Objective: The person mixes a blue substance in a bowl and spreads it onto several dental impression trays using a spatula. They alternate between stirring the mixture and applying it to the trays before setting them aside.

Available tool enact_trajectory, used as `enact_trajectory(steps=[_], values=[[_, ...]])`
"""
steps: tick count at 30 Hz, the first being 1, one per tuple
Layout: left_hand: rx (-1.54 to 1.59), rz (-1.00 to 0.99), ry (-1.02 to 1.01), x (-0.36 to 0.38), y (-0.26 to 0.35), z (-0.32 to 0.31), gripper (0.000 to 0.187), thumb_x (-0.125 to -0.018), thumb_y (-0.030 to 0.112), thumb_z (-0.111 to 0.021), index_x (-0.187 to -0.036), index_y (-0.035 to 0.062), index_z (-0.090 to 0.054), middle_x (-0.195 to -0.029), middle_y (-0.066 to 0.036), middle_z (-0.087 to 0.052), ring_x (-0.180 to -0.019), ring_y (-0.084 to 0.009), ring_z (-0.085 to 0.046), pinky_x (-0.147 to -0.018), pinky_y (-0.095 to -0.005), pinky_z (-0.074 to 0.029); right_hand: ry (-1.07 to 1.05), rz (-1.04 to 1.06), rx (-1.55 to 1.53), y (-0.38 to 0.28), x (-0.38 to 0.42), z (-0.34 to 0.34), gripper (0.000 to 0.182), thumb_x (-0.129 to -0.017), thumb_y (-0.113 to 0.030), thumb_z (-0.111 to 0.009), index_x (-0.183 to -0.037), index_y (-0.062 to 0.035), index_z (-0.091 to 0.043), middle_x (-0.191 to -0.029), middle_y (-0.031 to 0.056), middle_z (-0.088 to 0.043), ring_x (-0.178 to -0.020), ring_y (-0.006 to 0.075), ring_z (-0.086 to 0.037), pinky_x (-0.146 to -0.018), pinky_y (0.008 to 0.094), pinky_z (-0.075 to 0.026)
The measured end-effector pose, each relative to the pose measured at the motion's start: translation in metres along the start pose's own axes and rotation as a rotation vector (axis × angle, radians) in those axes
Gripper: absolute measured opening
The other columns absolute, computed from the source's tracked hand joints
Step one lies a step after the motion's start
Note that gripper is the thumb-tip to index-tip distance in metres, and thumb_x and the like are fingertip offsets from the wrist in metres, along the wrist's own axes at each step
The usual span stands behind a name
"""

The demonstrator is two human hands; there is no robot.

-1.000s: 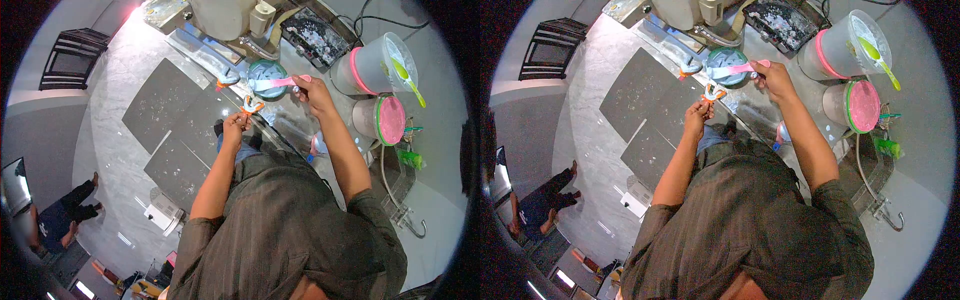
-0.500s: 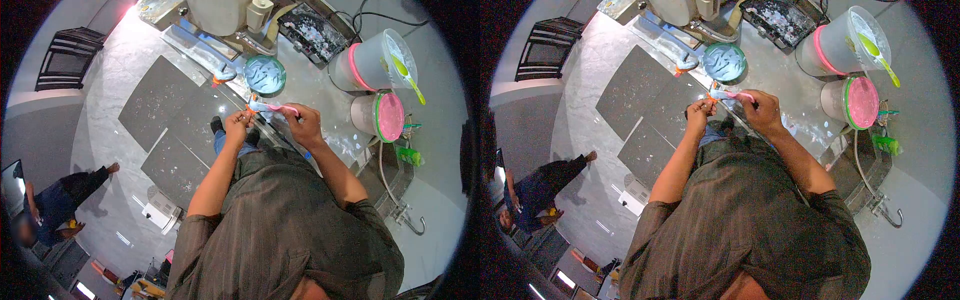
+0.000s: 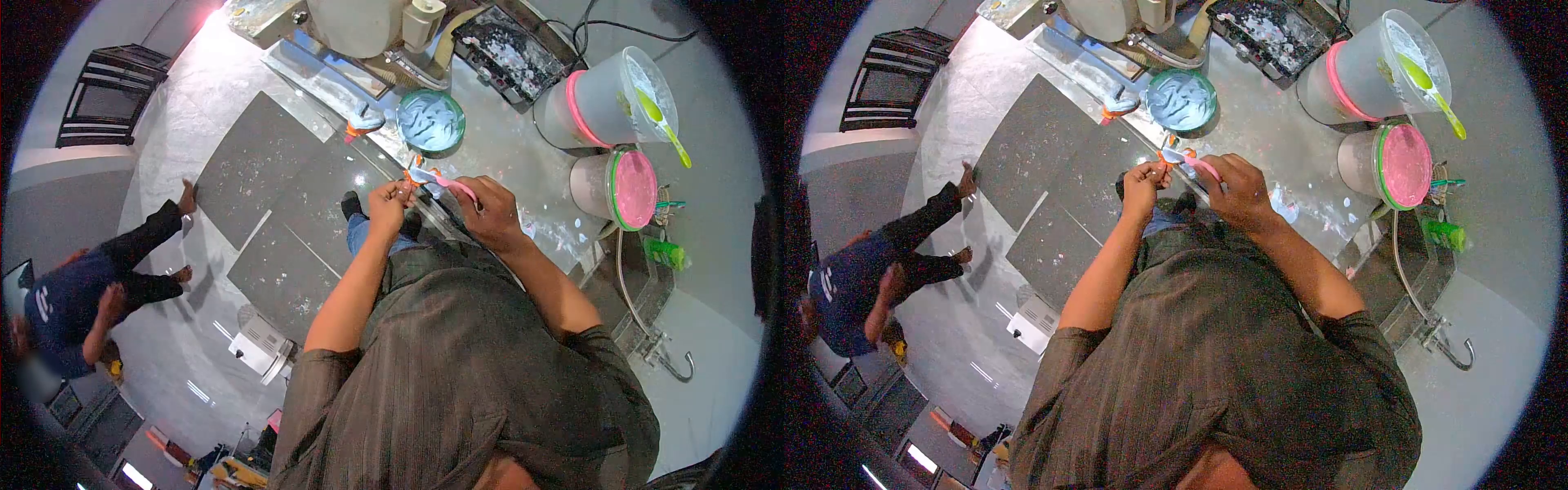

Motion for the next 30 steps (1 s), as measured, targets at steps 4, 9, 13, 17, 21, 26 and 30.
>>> enact_trajectory(steps=[4, 9, 13, 17, 21, 26, 30], values=[[0.003, -0.008, -0.003, 0.001, 0.002, -0.002, 0.021, -0.093, 0.016, -0.06, -0.086, -0.0025, -0.066, -0.071, -0.004, -0.063, -0.061, -0.0103, -0.054, -0.059, -0.0234, -0.044, 0.03, 0.018, -0.008, -0.003, 0.0, 0.0, 0.014, -0.088, -0.009, -0.061, -0.1, -0.0045, -0.068, -0.087, 0.0099, -0.067, -0.073, 0.0273, -0.063, -0.067, 0.036, -0.051], [-0.01, -0.004, -0.006, 0.003, 0.001, -0.003, 0.024, -0.094, 0.018, -0.06, -0.085, -0.0026, -0.066, -0.07, -0.004, -0.063, -0.06, -0.0099, -0.053, -0.058, -0.0233, -0.042, 0.025, -0.005, 0.024, -0.002, -0.001, 0.0, 0.013, -0.088, -0.01, -0.062, -0.099, -0.0045, -0.068, -0.087, 0.0095, -0.068, -0.074, 0.027, -0.063, -0.067, 0.0358, -0.051], [-0.036, -0.027, -0.005, 0.004, 0.005, -0.003, 0.024, -0.094, 0.018, -0.06, -0.085, -0.0029, -0.066, -0.071, -0.004, -0.063, -0.06, -0.0099, -0.054, -0.057, -0.0239, -0.043, 0.054, -0.04, -0.015, 0.003, 0.0, 0.009, 0.013, -0.089, -0.009, -0.062, -0.099, -0.0041, -0.068, -0.085, 0.0114, -0.068, -0.071, 0.0257, -0.064, -0.066, 0.0342, -0.051], [-0.077, -0.089, -0.011, 0.007, 0.015, -0.008, 0.025, -0.094, 0.02, -0.06, -0.085, -0.0029, -0.066, -0.07, -0.004, -0.063, -0.06, -0.0095, -0.054, -0.057, -0.0234, -0.044, 0.191, -0.159, -0.185, 0.02, 0.004, 0.041, 0.012, -0.088, -0.008, -0.064, -0.097, -0.0006, -0.068, -0.084, 0.0099, -0.069, -0.071, 0.016, -0.064, -0.067, 0.028, -0.05], [-0.11, -0.056, -0.038, 0.006, 0.005, -0.008, 0.023, -0.094, 0.018, -0.059, -0.085, -0.0016, -0.066, -0.069, -0.003, -0.062, -0.062, -0.0092, -0.053, -0.058, -0.0236, -0.042, 0.335, -0.319, -0.317, 0.044, 0.007, 0.07, 0.014, -0.088, -0.011, -0.067, -0.094, 0.0026, -0.069, -0.08, 0.0055, -0.069, -0.073, 0.0079, -0.06, -0.067, 0.0234, -0.048], [-0.088, 0.003, -0.071, 0.0, -0.011, -0.006, 0.024, -0.094, 0.02, -0.059, -0.084, -0.0002, -0.065, -0.068, -0.003, -0.063, -0.059, -0.0091, -0.052, -0.057, -0.0235, -0.041, 0.37, -0.336, -0.288, 0.05, 0.001, 0.078, 0.016, -0.088, -0.012, -0.069, -0.094, 0.0026, -0.069, -0.077, 0.0034, -0.067, -0.071, 0.0063, -0.058, -0.066, 0.0219, -0.047], [-0.089, -0.007, -0.035, 0.006, -0.002, -0.006, 0.024, -0.094, 0.021, -0.06, -0.083, 0.0003, -0.065, -0.069, -0.003, -0.063, -0.058, -0.0091, -0.052, -0.057, -0.0231, -0.041, 0.371, -0.328, -0.274, 0.053, -0.008, 0.075, 0.017, -0.088, -0.014, -0.069, -0.094, 0.0017, -0.069, -0.075, 0.0013, -0.066, -0.069, 0.0056, -0.057, -0.064, 0.0212, -0.045]])
Point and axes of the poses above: each hand's wrist, its own x-axis away from the middle knuckle, its own z-axis out of the back of the hand, y = z × x, the point moved 10 cm from there along -x, towards the middle knuckle
